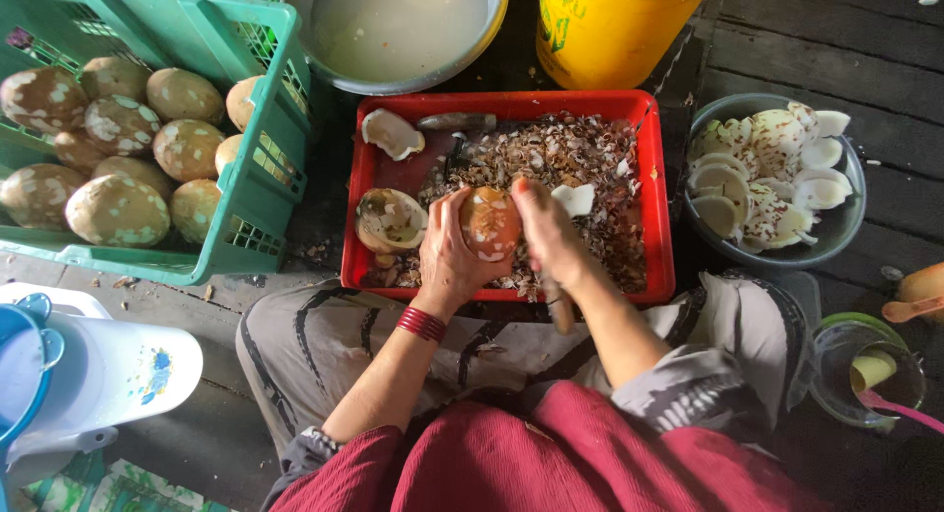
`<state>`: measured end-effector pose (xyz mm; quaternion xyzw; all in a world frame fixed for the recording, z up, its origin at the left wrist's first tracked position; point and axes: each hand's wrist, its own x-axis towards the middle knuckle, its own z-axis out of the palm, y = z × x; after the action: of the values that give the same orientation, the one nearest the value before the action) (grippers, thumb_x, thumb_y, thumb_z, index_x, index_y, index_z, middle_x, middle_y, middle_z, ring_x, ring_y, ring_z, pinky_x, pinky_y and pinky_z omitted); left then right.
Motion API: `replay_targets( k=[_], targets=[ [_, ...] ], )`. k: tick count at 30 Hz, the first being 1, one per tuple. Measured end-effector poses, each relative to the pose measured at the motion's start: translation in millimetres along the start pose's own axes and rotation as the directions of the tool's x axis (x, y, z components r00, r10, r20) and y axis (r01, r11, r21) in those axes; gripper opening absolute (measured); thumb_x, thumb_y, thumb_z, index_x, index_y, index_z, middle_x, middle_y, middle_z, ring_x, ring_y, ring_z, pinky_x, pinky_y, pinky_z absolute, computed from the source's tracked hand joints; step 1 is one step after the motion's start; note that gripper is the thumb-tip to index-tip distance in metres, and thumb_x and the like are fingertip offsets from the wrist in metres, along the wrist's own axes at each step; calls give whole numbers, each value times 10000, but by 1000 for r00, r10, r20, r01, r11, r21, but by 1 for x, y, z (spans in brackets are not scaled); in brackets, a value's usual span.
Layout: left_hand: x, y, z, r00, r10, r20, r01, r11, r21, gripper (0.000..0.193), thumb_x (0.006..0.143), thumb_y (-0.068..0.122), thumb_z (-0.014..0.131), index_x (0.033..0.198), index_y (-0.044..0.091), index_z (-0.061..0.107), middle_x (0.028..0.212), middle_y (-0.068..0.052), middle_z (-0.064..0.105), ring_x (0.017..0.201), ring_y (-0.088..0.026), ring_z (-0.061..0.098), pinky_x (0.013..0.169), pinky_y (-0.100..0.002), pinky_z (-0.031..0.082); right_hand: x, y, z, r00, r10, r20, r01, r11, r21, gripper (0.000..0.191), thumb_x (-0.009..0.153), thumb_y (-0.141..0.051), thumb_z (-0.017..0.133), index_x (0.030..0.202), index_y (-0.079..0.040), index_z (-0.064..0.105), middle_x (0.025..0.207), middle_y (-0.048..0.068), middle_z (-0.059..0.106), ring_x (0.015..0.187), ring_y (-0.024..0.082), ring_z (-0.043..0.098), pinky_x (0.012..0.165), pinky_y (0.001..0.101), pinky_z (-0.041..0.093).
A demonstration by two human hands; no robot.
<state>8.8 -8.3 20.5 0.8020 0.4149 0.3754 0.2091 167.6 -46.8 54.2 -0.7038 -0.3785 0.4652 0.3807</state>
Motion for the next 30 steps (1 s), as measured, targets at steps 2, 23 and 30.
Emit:
replay_targets(
  k=[2,23,30],
  targets=[
    [1,-1,-3,999,-40,18,41,999,-31,1071,515,306,961,1415,62,435,1270,-185,555,1141,-355,621,929,-461,563,0,3,-6,999,35,40,-35,999,19,649,1025,-640,374,1337,-97,544,601,13,446,400,135,428,345,334,415],
    [9,-11,-18,995,-47,83,56,993,-101,1176,469,350,999,1456,90,415,1396,-226,503,1206,-407,601,966,-472,558,5,27,-5,975,-208,79,207,978,16,757,964,-626,498,1474,-67,474,1004,108,717,620,229,546,554,435,504],
    [4,-13,-8,997,-45,60,51,993,-102,994,577,327,965,1420,102,490,1353,-175,585,1196,-372,646,957,-431,580,-20,18,18,890,-456,19,384,723,-574,839,997,-584,528,1557,1,309,977,238,743,807,375,737,683,442,594]
  ],
)
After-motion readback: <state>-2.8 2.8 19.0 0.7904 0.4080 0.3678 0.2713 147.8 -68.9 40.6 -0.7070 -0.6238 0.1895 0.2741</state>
